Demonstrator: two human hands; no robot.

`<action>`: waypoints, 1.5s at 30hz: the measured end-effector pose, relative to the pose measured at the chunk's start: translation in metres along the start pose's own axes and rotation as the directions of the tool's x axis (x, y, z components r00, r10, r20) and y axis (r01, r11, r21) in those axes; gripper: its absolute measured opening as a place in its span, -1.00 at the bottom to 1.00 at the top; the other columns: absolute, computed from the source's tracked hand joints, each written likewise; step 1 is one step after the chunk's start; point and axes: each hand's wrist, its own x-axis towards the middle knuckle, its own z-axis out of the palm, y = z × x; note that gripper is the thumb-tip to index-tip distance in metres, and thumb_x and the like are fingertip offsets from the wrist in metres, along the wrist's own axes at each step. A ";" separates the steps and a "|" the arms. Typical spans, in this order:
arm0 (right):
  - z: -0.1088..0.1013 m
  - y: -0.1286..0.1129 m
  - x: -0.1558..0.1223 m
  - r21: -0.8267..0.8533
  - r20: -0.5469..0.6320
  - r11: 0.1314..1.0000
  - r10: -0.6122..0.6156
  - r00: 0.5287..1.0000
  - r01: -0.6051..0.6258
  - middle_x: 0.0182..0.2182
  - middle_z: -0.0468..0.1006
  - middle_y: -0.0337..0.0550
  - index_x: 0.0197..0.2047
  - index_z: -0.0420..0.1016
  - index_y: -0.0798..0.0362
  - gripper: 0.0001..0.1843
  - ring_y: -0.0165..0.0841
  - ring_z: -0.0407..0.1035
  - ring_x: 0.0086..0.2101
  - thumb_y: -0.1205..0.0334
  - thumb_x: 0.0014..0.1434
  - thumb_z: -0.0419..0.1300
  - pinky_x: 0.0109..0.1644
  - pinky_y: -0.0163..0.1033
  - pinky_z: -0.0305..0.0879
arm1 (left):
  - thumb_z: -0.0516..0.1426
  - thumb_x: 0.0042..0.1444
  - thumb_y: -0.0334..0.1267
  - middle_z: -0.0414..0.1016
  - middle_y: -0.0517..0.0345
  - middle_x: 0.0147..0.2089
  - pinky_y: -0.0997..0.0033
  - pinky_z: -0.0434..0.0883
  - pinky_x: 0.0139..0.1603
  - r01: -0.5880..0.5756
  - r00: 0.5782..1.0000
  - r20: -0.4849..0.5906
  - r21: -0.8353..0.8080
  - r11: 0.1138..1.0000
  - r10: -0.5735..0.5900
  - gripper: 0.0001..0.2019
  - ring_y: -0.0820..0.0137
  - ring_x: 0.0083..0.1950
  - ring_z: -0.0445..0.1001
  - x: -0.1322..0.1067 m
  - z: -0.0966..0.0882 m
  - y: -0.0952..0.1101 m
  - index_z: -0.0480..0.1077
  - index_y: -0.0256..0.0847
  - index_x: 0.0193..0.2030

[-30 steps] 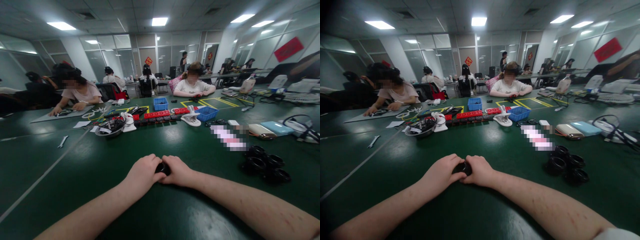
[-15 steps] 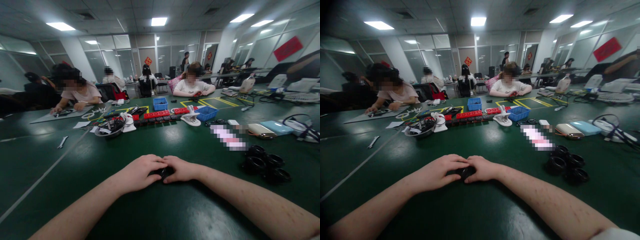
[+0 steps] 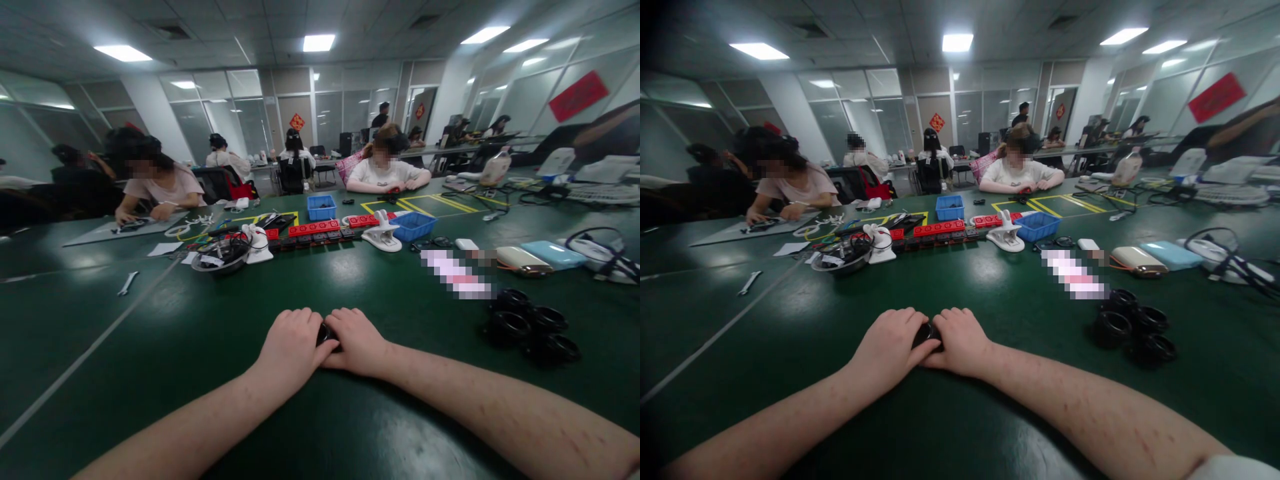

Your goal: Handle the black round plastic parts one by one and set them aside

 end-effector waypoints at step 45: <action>-0.002 -0.001 0.005 0.172 0.072 0.985 -0.030 0.997 0.017 -0.34 0.39 -0.11 -0.21 0.39 0.11 -0.45 -0.27 0.27 -0.31 -0.08 -0.21 0.29 -0.24 -0.18 0.18 | 0.28 -0.15 -0.14 0.36 0.16 -0.27 0.36 0.33 -0.26 -0.079 0.981 0.158 -0.198 0.977 0.111 -0.63 0.30 -0.25 0.38 0.002 -0.011 -0.023 0.37 -0.21 -0.19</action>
